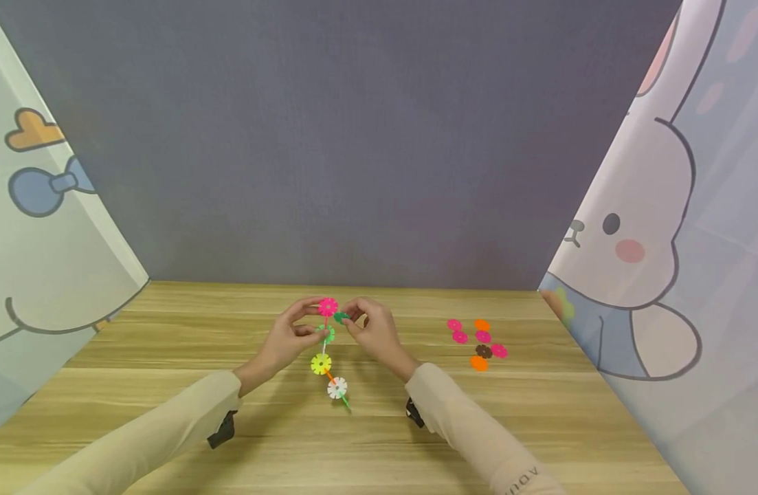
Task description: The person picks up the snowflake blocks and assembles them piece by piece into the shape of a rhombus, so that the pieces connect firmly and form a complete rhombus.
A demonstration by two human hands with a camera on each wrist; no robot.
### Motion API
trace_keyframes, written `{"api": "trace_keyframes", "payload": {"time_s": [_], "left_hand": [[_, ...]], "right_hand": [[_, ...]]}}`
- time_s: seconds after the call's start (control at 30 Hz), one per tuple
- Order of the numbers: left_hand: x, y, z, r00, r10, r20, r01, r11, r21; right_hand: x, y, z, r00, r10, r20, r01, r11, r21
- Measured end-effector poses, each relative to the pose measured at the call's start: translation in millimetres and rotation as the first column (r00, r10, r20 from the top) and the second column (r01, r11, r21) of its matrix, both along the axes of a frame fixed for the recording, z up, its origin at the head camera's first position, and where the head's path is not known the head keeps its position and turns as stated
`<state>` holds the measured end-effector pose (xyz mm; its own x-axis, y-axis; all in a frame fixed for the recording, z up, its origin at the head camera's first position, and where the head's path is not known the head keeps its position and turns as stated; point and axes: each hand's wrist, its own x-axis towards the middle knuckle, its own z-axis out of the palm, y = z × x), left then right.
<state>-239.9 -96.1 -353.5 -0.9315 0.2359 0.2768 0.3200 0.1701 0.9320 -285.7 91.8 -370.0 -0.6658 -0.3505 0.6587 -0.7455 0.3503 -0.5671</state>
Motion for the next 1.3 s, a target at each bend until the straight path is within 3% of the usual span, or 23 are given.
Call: {"api": "trace_keyframes", "payload": {"time_s": [0.23,0.47,0.63,0.93,1.2,1.3], "left_hand": [[-9.9,-0.4,-11.8,1.0,0.008,-0.004,-0.007,1.0,0.03],[-18.2,0.2,-24.6,0.999,0.019,-0.027,-0.018,0.999,0.037],[-16.3,0.4,-22.4,1.0,0.001,-0.015,-0.001,0.999,0.048],[-2.8,2.8,-2.6,1.0,-0.001,-0.021,0.002,1.0,0.028],[-1.2,1.9,-1.6,0.999,-0.017,-0.028,0.018,0.999,0.037],[-7.5,0.8,-9.6,0.999,-0.023,-0.033,0.024,0.998,0.055]], "right_hand": [[1.3,-2.2,-1.5,0.999,-0.016,-0.033,0.016,1.0,-0.015],[2.3,-5.3,-3.2,0.989,-0.059,-0.136,0.063,0.998,0.025],[3.7,-7.1,-3.5,0.98,-0.076,-0.183,0.084,0.996,0.034],[4.1,-8.6,-2.4,0.978,-0.086,-0.192,0.095,0.995,0.038],[4.4,-8.9,-4.1,0.972,-0.089,-0.216,0.097,0.995,0.027],[4.7,-9.1,-4.6,0.967,-0.105,-0.231,0.113,0.993,0.021]]}}
